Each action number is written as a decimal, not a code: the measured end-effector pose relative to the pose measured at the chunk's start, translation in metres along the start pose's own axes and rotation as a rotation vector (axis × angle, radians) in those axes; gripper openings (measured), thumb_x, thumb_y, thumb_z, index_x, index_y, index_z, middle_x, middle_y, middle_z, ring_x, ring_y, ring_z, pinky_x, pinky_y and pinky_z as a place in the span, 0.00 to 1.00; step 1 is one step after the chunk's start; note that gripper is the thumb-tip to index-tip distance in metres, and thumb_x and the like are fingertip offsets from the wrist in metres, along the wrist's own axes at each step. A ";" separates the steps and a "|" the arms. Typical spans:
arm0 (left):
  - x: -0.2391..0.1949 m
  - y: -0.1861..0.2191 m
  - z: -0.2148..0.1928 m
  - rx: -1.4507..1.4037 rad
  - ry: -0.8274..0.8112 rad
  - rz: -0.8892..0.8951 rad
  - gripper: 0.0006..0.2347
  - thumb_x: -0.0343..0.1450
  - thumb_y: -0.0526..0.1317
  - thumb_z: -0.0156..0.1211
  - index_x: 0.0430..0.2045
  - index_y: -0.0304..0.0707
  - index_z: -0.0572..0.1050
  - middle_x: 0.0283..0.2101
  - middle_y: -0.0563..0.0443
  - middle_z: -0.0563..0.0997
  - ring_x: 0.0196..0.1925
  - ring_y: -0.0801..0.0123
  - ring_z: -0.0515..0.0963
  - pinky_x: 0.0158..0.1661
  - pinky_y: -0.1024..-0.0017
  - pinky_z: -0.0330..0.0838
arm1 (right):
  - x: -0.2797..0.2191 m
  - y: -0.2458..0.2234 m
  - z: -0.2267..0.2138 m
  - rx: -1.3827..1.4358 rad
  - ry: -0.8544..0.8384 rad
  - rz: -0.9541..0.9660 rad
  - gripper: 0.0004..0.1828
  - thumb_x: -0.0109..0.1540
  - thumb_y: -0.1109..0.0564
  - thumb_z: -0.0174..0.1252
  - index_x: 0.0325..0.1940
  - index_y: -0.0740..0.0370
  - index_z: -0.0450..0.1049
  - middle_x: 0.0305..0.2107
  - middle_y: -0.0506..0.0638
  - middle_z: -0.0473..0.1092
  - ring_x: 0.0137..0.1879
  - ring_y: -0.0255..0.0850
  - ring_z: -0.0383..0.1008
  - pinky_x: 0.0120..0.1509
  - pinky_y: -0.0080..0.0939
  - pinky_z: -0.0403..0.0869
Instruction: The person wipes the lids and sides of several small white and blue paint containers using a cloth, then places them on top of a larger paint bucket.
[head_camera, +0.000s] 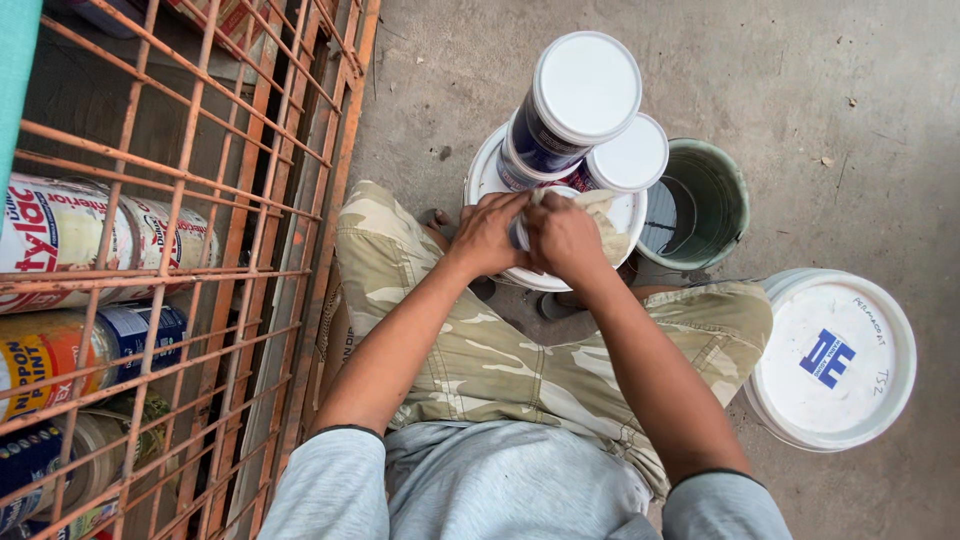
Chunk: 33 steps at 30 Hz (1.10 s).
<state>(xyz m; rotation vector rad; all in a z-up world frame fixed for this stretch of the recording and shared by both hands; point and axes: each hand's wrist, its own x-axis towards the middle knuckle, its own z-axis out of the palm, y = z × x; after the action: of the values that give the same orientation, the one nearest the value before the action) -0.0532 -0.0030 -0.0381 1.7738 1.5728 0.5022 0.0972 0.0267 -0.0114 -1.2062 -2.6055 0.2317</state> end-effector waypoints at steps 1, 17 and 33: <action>-0.001 0.004 -0.005 -0.002 -0.001 -0.001 0.39 0.48 0.57 0.65 0.55 0.51 0.60 0.56 0.62 0.66 0.60 0.65 0.62 0.49 0.54 0.60 | -0.007 0.000 -0.008 0.000 -0.003 0.000 0.07 0.50 0.55 0.50 0.25 0.56 0.73 0.23 0.52 0.65 0.30 0.52 0.71 0.32 0.48 0.71; -0.009 0.051 -0.034 0.172 -0.138 -0.046 0.43 0.49 0.60 0.65 0.57 0.41 0.56 0.61 0.51 0.60 0.61 0.63 0.59 0.52 0.55 0.55 | -0.046 0.064 -0.047 -0.021 0.128 0.470 0.12 0.52 0.53 0.58 0.40 0.52 0.74 0.28 0.51 0.65 0.36 0.53 0.71 0.35 0.50 0.72; 0.004 0.074 -0.021 0.333 -0.180 0.093 0.52 0.46 0.56 0.69 0.60 0.30 0.46 0.60 0.37 0.56 0.58 0.45 0.62 0.52 0.54 0.63 | -0.055 0.039 -0.039 0.022 0.351 0.226 0.12 0.56 0.55 0.53 0.43 0.46 0.73 0.26 0.52 0.60 0.27 0.55 0.69 0.26 0.52 0.68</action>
<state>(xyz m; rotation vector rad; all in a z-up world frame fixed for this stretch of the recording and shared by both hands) -0.0160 0.0055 0.0285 2.0838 1.5183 0.1201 0.1708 0.0112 0.0068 -1.3928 -2.1653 0.0811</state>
